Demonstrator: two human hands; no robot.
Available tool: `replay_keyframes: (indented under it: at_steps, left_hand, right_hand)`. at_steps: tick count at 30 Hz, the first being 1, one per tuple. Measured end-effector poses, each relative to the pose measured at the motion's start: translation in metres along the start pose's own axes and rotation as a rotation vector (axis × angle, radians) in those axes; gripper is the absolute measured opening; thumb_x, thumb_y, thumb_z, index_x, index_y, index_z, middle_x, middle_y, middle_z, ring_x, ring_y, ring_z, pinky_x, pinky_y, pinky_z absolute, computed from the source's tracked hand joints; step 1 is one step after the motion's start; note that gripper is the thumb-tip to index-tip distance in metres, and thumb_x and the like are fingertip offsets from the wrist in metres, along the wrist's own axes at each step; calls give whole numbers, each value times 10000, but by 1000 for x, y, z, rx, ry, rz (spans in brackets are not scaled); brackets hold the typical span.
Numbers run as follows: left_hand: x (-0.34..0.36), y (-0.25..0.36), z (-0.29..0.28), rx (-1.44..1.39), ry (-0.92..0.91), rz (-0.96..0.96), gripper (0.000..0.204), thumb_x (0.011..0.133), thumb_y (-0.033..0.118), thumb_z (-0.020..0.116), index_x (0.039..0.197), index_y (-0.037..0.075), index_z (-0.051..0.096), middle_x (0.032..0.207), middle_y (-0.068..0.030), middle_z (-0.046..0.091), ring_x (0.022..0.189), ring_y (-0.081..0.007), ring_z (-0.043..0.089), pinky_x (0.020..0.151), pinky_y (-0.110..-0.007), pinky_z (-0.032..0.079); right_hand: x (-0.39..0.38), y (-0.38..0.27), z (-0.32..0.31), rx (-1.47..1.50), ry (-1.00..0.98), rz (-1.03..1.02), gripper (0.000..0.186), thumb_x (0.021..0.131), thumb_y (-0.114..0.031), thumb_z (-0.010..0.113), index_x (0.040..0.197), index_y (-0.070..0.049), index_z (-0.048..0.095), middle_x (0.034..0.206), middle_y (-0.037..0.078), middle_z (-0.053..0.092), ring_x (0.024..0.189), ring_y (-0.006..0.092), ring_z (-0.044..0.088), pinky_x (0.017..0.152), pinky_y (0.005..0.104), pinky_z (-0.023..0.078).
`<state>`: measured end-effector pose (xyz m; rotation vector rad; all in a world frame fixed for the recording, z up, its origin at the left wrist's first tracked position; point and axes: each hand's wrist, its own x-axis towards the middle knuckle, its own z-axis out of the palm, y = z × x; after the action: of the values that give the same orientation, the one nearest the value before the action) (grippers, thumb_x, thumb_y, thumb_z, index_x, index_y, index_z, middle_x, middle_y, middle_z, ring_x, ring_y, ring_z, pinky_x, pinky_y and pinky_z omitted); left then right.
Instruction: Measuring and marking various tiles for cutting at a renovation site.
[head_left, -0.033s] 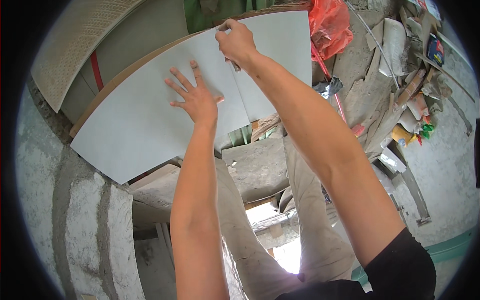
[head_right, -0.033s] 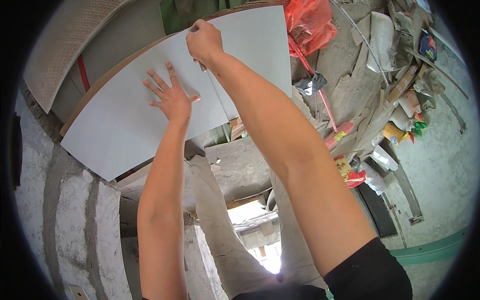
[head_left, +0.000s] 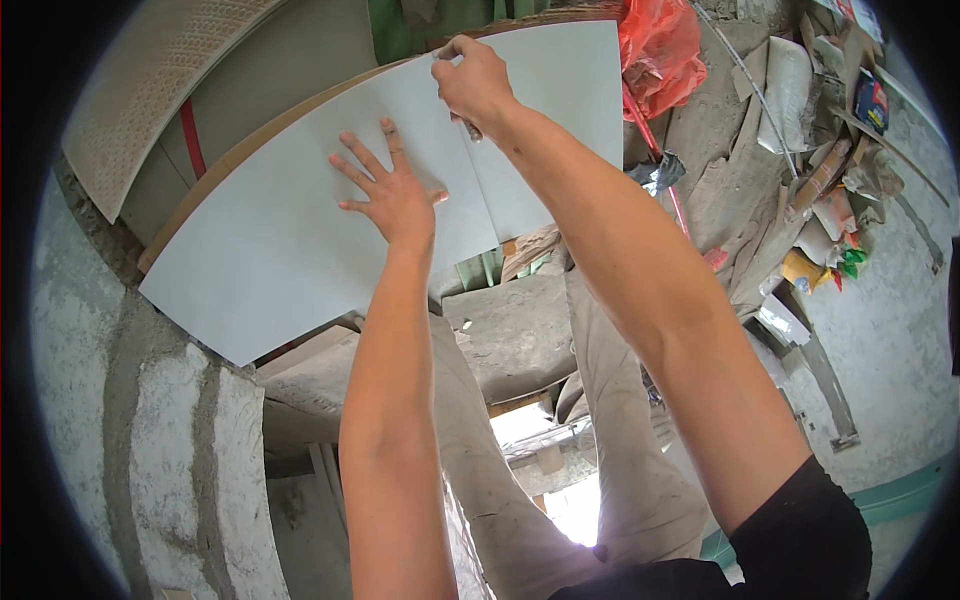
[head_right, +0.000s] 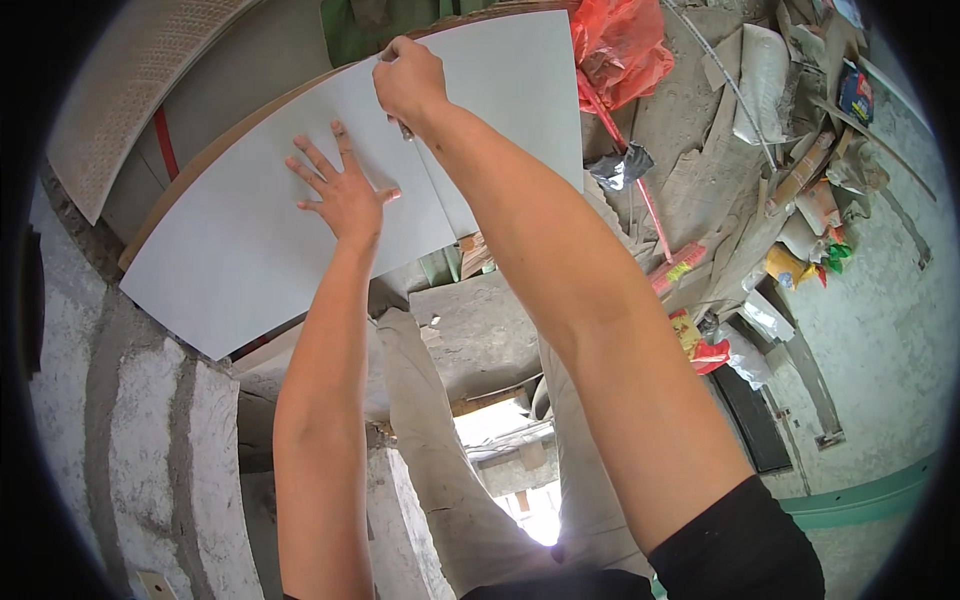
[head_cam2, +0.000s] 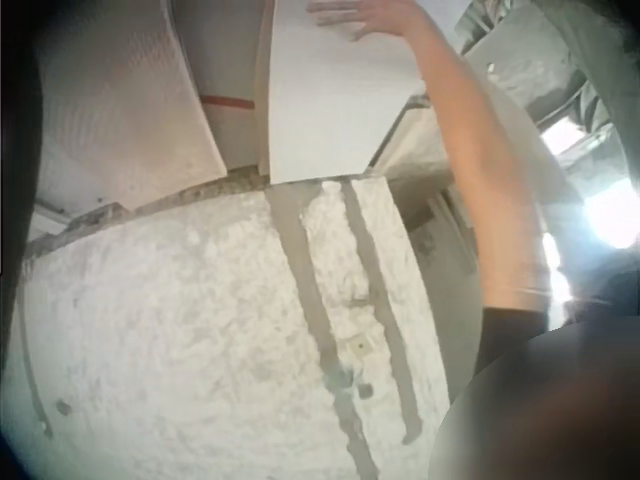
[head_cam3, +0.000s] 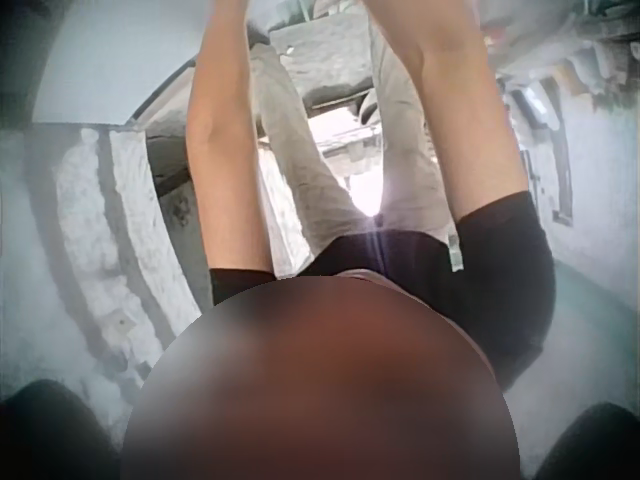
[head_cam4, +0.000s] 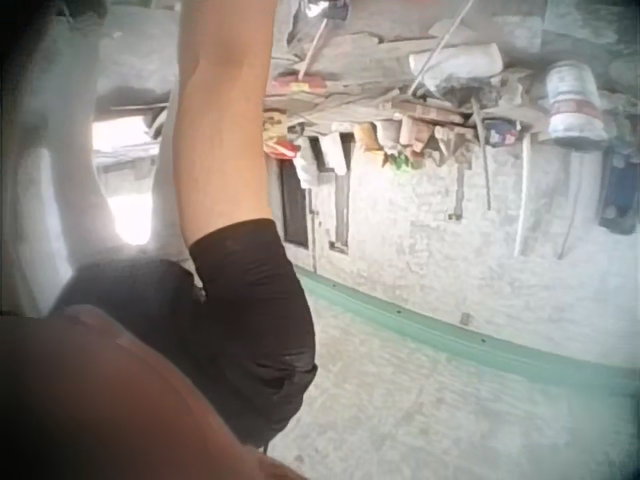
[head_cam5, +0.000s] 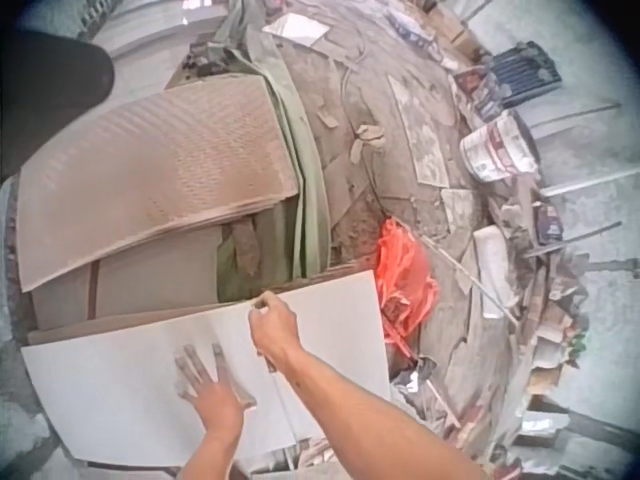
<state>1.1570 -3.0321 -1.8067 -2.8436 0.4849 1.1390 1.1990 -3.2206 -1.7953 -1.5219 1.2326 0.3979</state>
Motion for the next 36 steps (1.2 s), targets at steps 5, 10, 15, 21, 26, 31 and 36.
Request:
replay_keyframes:
  at_steps: [5,10,15,21,26,31,36]
  left_hand:
    - [0,-1,-1,-1,-18,5,1558,622,434,1052,1772,370,3,1814,-231,-191,1636,-595,-108,1092,-910,336]
    - [-1,-1,-1,7,-9,25,1541,635,462,1040,1773,357,7,1807,-260,-178,1626,-618,-93,1094,-910,338]
    - [-1,-6,7,-5,15,37,1529,652,464,1040,1772,357,4,1811,-245,-183,1625,-618,-108,1087,-915,328]
    - [-2,-4,13,-34,49,62,1504,654,480,1039,1771,359,40,1808,-268,-146,1624,-624,-90,1085,-923,306]
    - [-5,-11,16,-49,91,90,1470,661,501,1033,1766,362,73,1803,-292,-111,1614,-645,-60,1079,-921,300]
    - [-6,-14,24,-27,108,99,1465,658,518,1030,1762,369,79,1801,-301,-94,1607,-656,-57,1075,-919,306]
    - [-14,-29,21,-7,127,115,1461,658,518,1030,1760,376,82,1801,-301,-92,1601,-666,-53,1069,-921,314]
  right_hand:
    - [-1,-2,1,23,-15,38,311,979,-175,649,1245,-17,684,762,109,715,524,194,630,523,377,537]
    - [-4,1,2,33,6,33,267,966,-114,595,1177,16,693,773,153,726,533,241,665,533,407,570]
    - [-11,20,3,25,5,-12,249,1005,-192,625,1156,-19,722,770,180,721,582,282,692,565,431,581]
    - [-53,81,-3,56,-34,134,285,956,-182,665,1171,-1,711,754,116,716,510,207,630,496,381,540]
    - [-102,135,1,75,-60,243,284,959,-184,657,1166,5,705,709,116,684,485,204,609,459,385,519]
    - [-152,212,7,66,-56,250,258,962,-177,662,1131,14,698,702,115,673,483,204,603,445,391,505]
    - [-199,293,30,-32,-74,362,234,923,-127,657,1089,20,732,801,198,744,579,328,711,590,462,591]
